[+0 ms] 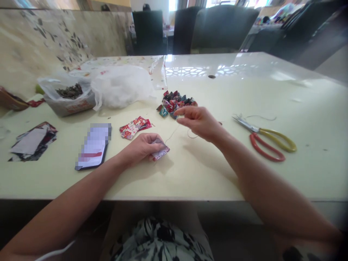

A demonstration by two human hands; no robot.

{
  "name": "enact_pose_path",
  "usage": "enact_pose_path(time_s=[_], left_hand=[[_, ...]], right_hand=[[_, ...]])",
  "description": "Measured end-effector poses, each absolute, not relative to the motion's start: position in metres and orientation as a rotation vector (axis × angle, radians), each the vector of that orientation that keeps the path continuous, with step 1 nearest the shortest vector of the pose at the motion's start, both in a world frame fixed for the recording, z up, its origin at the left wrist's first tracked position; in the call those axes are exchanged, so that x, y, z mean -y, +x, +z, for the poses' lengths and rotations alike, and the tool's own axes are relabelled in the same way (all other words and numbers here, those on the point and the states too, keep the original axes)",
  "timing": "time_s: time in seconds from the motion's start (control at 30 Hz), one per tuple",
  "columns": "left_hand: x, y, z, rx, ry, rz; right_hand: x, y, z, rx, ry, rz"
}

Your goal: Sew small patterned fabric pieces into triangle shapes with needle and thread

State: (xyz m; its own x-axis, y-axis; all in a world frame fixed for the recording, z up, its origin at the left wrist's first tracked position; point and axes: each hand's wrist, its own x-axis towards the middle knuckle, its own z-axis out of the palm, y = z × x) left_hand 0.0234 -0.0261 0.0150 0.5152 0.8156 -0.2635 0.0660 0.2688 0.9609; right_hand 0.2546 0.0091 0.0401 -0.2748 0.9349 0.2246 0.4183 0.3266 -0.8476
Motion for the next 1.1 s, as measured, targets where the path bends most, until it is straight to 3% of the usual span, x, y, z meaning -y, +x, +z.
enact_pose_path(time_s=[0.17,0.47,0.6,0.8,1.1], left_hand=[[0.027,0.025,0.017,-0.952,1.199,0.653],[0.026,0.024,0.015,-0.922,1.204,0.638],[0.027,0.024,0.015,-0.915,1.212,0.622],[0.028,0.025,0.018,-0.914,1.23,0.571],[0.023,0.021,0.015,-0.934,1.085,0.666]], right_hand=[[0.007,0.237,0.044,2.12,-0.996,1.287],[0.007,0.234,0.037,2.125,-1.023,1.396],[0.008,0.233,0.038,2.175,-1.003,1.354],[0.004,0.239,0.041,2.252,-1.006,0.964],[0.005,0.235,0.033,2.23,-0.882,1.071]])
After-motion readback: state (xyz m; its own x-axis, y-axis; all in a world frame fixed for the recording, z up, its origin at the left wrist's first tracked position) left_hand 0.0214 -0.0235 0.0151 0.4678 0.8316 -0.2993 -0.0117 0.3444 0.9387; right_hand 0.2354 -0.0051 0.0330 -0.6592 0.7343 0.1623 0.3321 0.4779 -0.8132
